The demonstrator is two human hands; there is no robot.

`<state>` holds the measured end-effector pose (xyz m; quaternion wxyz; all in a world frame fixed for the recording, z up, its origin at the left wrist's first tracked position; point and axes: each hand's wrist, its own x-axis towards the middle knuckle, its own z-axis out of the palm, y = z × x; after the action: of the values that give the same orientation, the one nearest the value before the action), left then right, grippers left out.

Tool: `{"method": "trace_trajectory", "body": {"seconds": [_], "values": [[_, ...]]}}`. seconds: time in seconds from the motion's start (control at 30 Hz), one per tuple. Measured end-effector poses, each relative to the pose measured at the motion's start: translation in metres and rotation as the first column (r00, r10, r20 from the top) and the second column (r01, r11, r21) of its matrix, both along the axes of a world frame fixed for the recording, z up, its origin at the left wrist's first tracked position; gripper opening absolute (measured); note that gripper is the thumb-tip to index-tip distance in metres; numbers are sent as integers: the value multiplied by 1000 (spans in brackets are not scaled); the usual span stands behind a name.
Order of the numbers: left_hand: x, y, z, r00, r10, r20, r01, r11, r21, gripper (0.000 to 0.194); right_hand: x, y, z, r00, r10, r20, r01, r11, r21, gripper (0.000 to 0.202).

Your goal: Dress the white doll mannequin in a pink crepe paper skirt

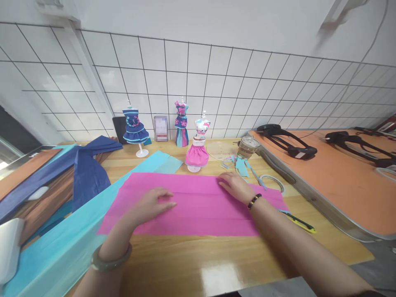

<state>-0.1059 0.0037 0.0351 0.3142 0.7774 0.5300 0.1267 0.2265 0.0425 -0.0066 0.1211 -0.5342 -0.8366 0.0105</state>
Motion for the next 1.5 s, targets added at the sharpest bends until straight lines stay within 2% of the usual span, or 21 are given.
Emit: {"method": "trace_trajectory", "body": {"seconds": [0.07,0.17,0.33,0.6,0.7,0.77,0.87,1.03,1.1,1.2,1.37,1.5], "values": [[2,5,-10,998,27,-62,-13,977,215,45,-2,12,-1,999,-35,36,35,999,-5,23],[1,12,-26,987,-13,-161,67,939,336,50,-6,22,1,995,-46,89,47,999,-18,20],[1,16,-39,960,-70,-272,169,919,357,58,-10,25,9,988,-72,140,71,997,15,21],[12,15,-42,927,-84,-367,219,913,344,69,-4,48,4,960,-247,133,237,967,89,23],[14,14,-44,927,-94,-363,220,920,323,72,-4,48,7,958,-265,111,254,961,110,24],[14,15,-45,926,-102,-362,220,928,301,75,-8,37,11,969,-228,95,217,970,113,26],[12,15,-48,923,-108,-369,224,931,290,77,-15,2,15,992,-101,78,94,992,89,27],[11,18,-50,913,-130,-387,242,935,258,79,-17,-76,-1,987,158,35,-159,987,35,36],[10,18,-50,908,-132,-397,238,943,232,82,-12,-101,-10,986,159,49,-161,985,53,38],[8,19,-52,907,-132,-399,238,944,229,83,-4,-124,-19,990,117,81,-123,990,75,37],[4,22,-55,914,-146,-378,251,936,245,82,10,-136,-18,998,52,34,-53,997,47,40],[5,22,-54,909,-123,-399,226,948,222,82,38,-141,-14,999,-48,-1,47,997,63,42]]}}
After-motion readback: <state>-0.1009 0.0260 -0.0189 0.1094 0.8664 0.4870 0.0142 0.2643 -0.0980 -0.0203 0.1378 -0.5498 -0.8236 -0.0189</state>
